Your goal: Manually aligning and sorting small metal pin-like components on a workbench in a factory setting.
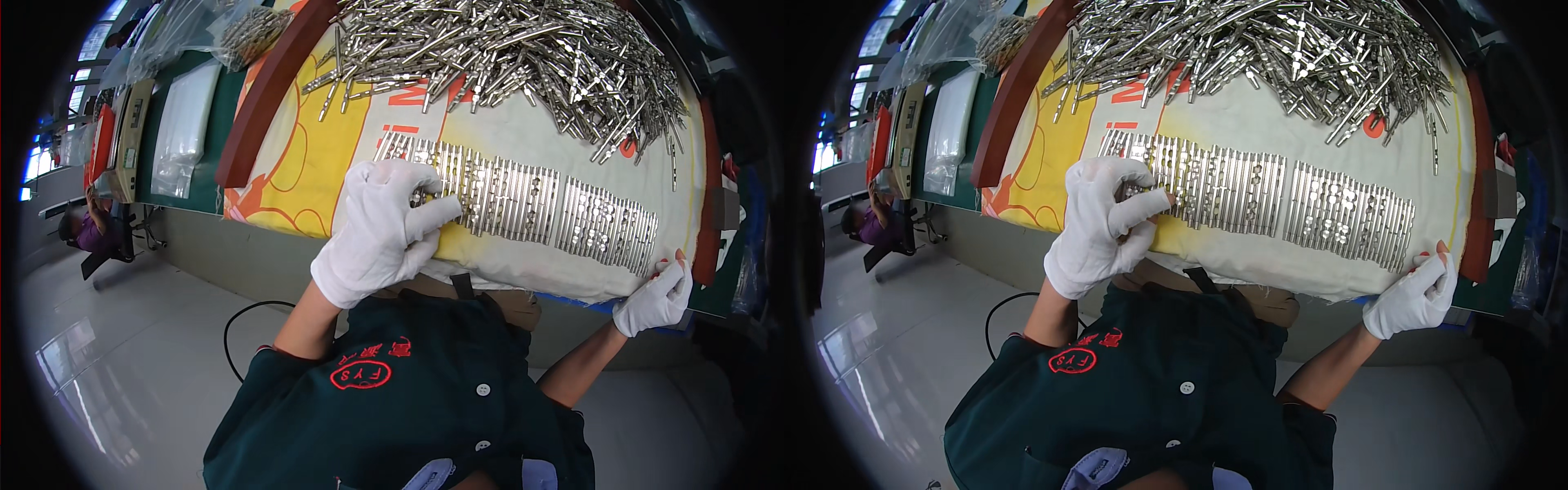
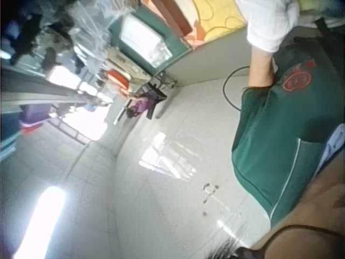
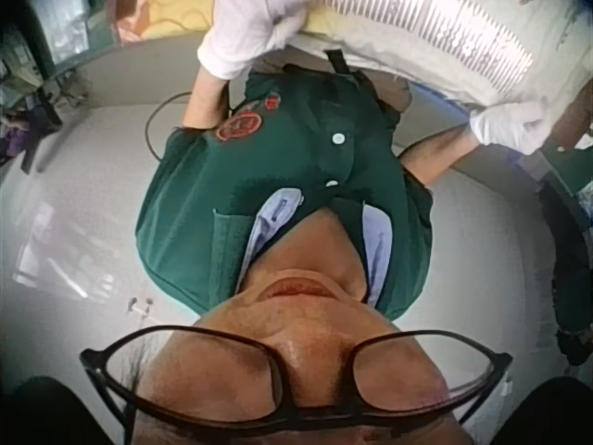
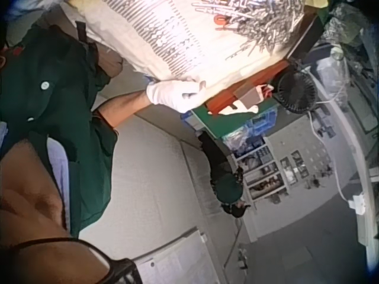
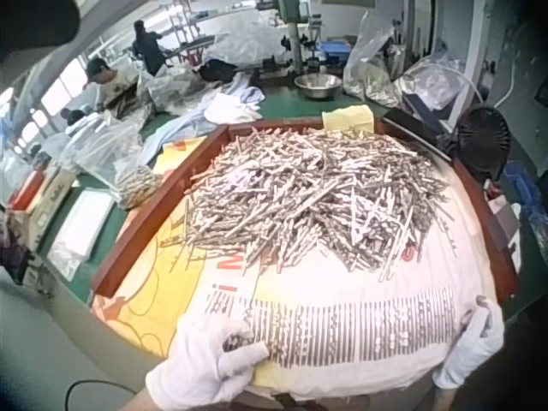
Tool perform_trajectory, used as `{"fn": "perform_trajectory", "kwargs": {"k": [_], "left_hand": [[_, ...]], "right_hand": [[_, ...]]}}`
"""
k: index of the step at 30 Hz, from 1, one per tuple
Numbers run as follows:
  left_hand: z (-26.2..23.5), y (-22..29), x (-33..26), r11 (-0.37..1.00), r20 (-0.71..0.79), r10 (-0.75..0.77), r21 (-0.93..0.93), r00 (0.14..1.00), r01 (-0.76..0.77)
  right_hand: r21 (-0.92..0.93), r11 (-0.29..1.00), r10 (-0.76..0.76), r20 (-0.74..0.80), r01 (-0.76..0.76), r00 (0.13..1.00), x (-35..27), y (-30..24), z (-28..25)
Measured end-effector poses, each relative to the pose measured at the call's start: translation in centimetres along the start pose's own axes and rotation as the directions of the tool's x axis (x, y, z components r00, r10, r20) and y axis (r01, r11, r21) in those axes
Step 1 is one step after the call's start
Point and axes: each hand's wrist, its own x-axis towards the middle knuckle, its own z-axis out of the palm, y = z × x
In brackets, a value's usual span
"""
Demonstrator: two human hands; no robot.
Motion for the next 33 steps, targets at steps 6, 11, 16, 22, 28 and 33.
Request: {"fn": "perform_trajectory", "kwargs": {"k": [6,11,16,22,28,33], "left_hand": [[0.6,0.7,0.6,1.0,-0.08,-0.001,0.0,0.997,0.001],[0.6,1.2,0.9,0.999,-0.027,-0.046,0.016,0.999,0.046],[0.8,1.5,1.3,0.998,-0.037,-0.058,0.029,0.998,0.059],[1.0,1.3,1.3,0.999,0.012,0.018,-0.045,1.0,-0.017],[1.1,1.3,1.2,0.991,0.064,0.129,-0.048,0.99,-0.126],[1.6,2.1,2.0,0.989,0.033,0.044,-0.139,0.999,-0.039]], "right_hand": [[0.0,1.0,0.009,-0.004,-0.009,1.0,0.0,-0.1,-0.1],[-0.008,1.0,0.004,0.014,-0.004,1.0,0.1,0.1,-0.3],[-0.016,1.0,-0.017,0.01,0.017,1.0,0.0,0.2,-0.3],[-0.01,1.0,-0.018,0.0,0.018,1.0,0.0,0.0,-0.1],[0.0,1.0,-0.027,-0.006,0.027,1.0,-0.1,-0.4,0.1],[0.006,1.0,-0.025,0.001,0.025,1.0,-0.1,-0.2,0.0]]}}
